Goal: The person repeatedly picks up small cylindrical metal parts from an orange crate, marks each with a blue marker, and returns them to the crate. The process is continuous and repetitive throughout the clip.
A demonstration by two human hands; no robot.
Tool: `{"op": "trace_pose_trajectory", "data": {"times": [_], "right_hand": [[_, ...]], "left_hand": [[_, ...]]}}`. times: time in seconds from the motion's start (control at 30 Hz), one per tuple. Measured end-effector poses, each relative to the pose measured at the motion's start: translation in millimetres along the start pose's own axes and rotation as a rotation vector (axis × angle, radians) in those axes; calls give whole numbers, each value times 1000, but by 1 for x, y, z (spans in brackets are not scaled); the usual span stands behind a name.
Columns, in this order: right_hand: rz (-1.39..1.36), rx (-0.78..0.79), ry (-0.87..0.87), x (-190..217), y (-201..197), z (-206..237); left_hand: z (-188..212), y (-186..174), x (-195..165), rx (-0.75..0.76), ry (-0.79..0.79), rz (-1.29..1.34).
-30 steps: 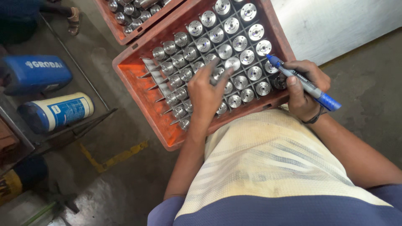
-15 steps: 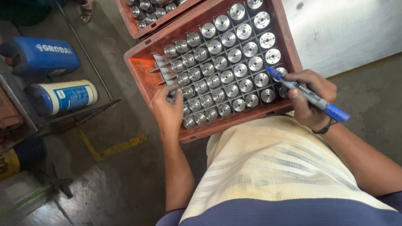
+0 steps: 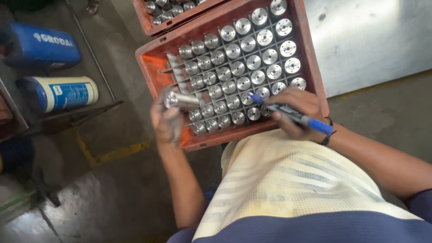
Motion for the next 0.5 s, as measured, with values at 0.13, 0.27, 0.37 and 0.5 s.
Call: {"op": "trace_pose_trajectory", "data": {"times": [0.13,0.27,0.37,0.5], "right_hand": [[38,263,-242,12,20,-25],[-21,258,-202,17,33,-38],[0,245,-157,19,41,-35],[-73,132,-149,16,42,-29]], "left_hand": [[4,35,50,-142,-324,486],[-1,57,85,-345,-377,244],[-2,58,86,-400,-373,216],[-6,55,77,-289,-209,182]]}}
Point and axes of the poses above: each hand's wrist, its own z-axis away from the middle knuckle, its own y-axis out of the palm, x = y × z, the point moved 3 cm from there along -z, towards the middle knuckle, and after that the axes turned 13 degrees about -z, right-handed, at the moved point
